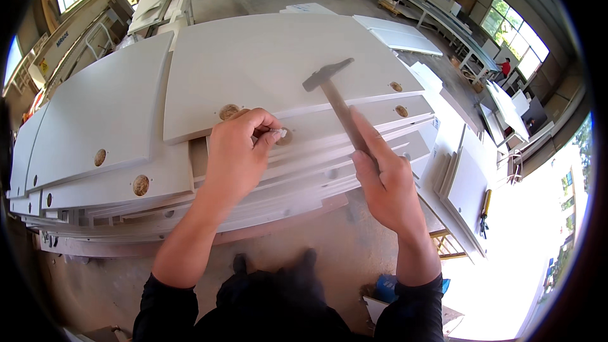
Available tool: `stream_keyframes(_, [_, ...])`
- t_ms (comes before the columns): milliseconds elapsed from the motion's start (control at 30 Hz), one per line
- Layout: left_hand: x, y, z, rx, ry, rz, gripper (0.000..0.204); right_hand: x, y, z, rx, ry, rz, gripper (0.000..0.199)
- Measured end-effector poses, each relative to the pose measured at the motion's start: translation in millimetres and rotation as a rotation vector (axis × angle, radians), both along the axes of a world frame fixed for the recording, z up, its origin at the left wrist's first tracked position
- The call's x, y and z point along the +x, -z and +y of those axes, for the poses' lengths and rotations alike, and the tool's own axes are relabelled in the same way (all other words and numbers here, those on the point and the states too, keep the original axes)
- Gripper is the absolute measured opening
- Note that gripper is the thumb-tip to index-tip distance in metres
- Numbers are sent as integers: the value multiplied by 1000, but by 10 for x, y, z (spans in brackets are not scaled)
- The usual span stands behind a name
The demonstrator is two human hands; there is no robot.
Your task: The person uses a hammer to tap small wooden dowels into pre-drilled holes on stacked white cabinet panels. They then apply adhesive from a caulking gun into the holes and insert white plastic plugs to cover them. Finally, they lift a panel and place it onto a workbench.
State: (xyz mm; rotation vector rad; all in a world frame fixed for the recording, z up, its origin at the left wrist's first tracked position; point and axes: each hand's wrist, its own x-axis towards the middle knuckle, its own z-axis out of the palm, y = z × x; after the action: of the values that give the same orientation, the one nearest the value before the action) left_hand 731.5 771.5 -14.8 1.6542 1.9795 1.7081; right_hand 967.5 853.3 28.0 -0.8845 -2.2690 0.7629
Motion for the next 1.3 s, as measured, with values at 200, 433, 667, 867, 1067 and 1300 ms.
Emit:
stream_keyframes(200, [366,117,279,-80,-221,89,8,481,111,461,-138,-152,46,55])
stream_keyframes(433, [477,146,269,-33,-288,-1,7,451,137,656,-157,-354,55,53])
stream_keyframes(667, [414,162,270,-64,-314,-51,6,340,228,656,26,-413,86,55])
stream_keyframes(867, [395,94,295,-41,-267,-63,15,312,88,579,2,-378,-107,55])
stream_keyframes(1067, [361,104,266,-65,-242,-90,22,236,-110,415,-23,-218,76,55])
stream_keyframes(1300, [321,108,238,-61,-215,-95,22,198,-61,428,97,-242,-25,56])
